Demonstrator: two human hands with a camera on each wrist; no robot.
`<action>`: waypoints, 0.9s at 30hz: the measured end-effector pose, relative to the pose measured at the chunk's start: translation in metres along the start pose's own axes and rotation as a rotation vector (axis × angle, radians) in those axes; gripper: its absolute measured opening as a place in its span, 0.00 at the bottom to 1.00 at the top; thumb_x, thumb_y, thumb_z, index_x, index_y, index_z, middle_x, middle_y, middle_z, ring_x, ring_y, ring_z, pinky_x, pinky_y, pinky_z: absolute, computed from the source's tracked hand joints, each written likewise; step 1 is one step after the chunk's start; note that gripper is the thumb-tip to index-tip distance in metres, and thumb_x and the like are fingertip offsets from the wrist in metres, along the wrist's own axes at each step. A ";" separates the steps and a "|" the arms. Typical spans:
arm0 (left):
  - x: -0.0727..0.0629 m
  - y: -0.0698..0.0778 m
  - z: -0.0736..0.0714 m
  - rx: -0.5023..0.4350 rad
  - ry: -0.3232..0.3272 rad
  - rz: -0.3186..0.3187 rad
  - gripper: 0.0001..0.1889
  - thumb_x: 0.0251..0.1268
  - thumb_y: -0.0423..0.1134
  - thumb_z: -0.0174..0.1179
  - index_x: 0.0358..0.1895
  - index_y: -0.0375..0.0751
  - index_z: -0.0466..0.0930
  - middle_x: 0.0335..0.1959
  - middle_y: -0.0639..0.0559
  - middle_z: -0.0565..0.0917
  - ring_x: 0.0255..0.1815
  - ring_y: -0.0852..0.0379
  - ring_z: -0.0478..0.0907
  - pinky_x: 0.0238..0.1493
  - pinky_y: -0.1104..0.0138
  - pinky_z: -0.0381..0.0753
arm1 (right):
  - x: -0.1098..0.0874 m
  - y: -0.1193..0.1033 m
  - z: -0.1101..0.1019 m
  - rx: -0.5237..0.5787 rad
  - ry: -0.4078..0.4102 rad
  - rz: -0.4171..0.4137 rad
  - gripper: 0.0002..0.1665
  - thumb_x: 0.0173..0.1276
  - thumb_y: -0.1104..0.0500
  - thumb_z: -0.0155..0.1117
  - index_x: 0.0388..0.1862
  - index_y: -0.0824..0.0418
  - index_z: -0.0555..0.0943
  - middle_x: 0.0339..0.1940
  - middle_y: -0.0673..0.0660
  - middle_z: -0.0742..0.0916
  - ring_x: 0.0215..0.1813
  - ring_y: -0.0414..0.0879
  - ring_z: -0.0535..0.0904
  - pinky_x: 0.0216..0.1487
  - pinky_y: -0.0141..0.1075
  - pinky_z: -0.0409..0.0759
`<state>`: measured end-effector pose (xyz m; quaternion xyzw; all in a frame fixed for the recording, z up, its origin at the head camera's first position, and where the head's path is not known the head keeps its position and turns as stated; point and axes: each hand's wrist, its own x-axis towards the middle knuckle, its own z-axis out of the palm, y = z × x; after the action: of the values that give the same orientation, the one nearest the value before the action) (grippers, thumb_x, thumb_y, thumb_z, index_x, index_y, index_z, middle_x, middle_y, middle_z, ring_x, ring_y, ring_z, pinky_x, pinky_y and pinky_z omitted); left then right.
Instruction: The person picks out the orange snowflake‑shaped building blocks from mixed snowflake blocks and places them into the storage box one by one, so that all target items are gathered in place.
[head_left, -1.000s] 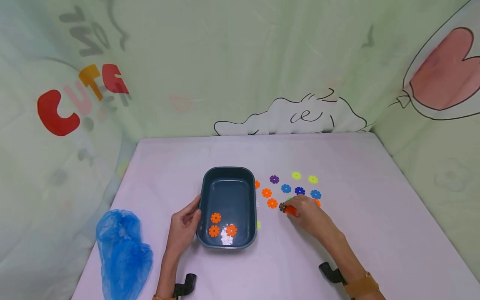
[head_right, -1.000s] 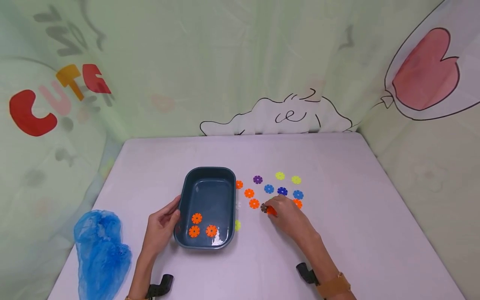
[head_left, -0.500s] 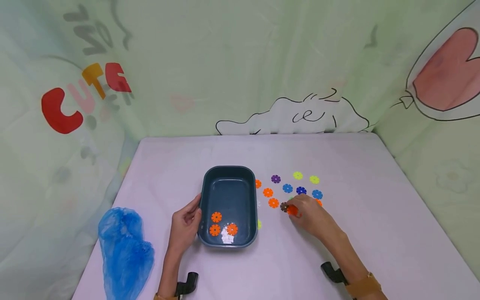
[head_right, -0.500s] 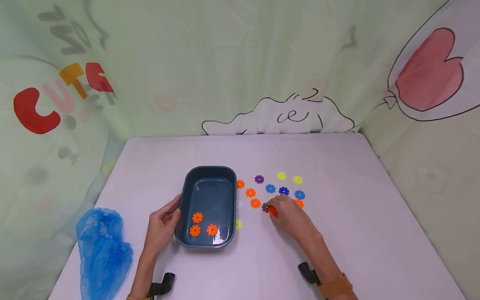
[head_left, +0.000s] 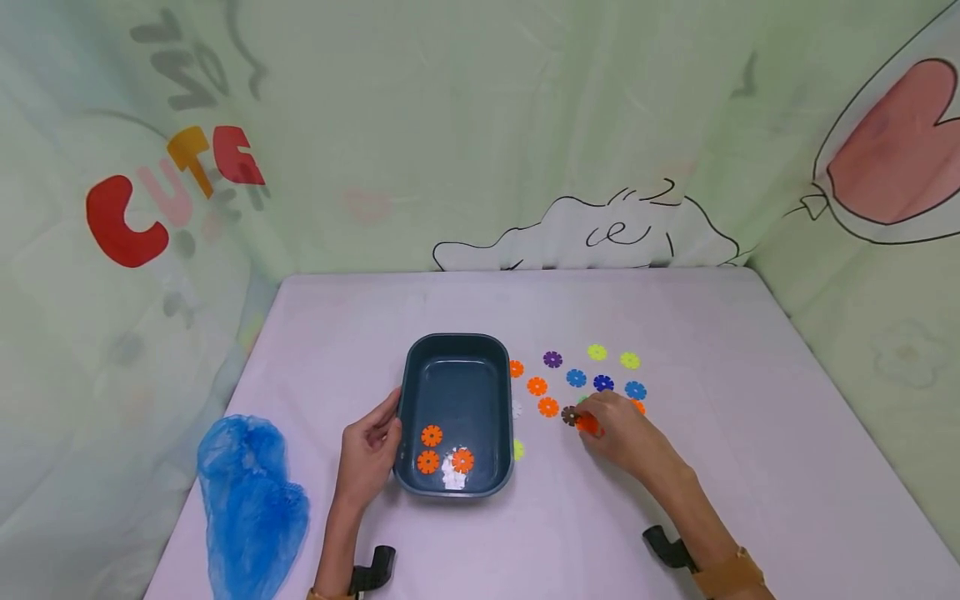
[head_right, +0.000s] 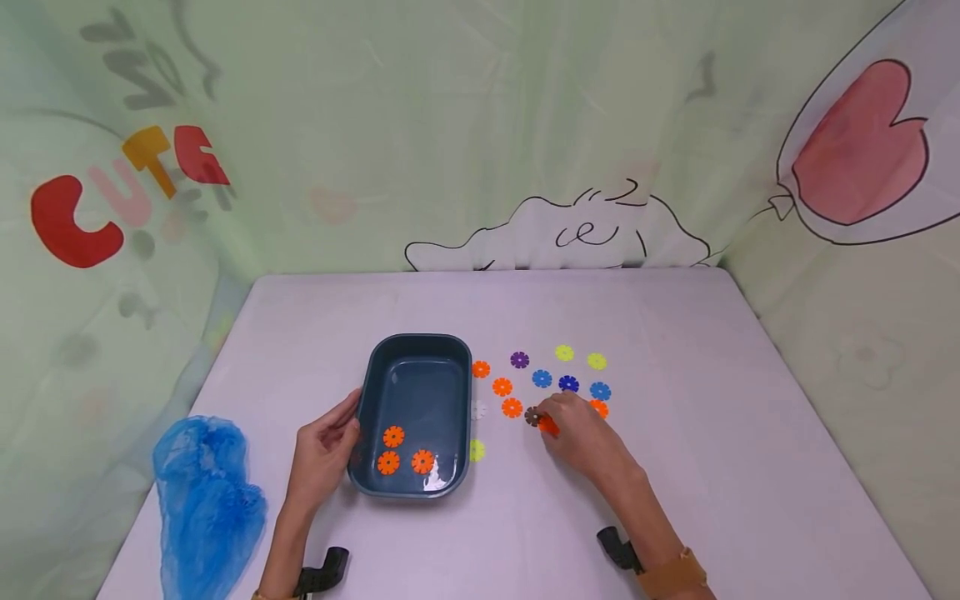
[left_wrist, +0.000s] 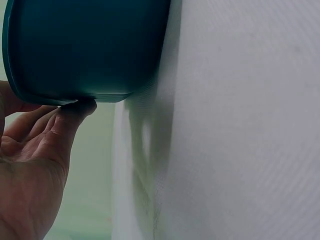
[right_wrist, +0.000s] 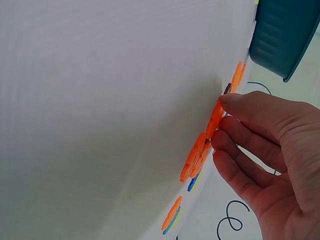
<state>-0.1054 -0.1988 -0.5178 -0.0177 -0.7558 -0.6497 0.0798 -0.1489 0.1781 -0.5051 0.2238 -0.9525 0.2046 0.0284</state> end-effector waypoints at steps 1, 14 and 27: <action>0.000 0.000 0.000 -0.001 -0.001 0.001 0.26 0.78 0.20 0.56 0.77 0.32 0.74 0.76 0.38 0.76 0.71 0.38 0.80 0.61 0.75 0.81 | 0.000 0.000 0.000 0.003 0.003 -0.002 0.17 0.55 0.74 0.83 0.44 0.67 0.92 0.42 0.59 0.93 0.51 0.60 0.88 0.50 0.48 0.92; -0.001 0.001 -0.002 0.007 0.022 -0.025 0.26 0.79 0.21 0.55 0.77 0.32 0.73 0.77 0.40 0.76 0.72 0.39 0.79 0.61 0.75 0.81 | 0.001 -0.006 0.000 0.022 0.020 0.004 0.17 0.56 0.71 0.85 0.45 0.66 0.92 0.43 0.58 0.92 0.49 0.57 0.88 0.50 0.48 0.93; 0.001 0.000 0.006 0.020 0.120 -0.011 0.27 0.74 0.18 0.59 0.74 0.28 0.75 0.73 0.39 0.80 0.70 0.39 0.81 0.59 0.73 0.82 | 0.003 -0.012 -0.001 0.038 0.009 0.008 0.18 0.56 0.70 0.85 0.46 0.65 0.91 0.43 0.57 0.92 0.49 0.55 0.88 0.50 0.47 0.93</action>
<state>-0.1067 -0.1927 -0.5181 0.0263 -0.7563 -0.6423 0.1218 -0.1466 0.1669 -0.4992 0.2197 -0.9492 0.2237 0.0277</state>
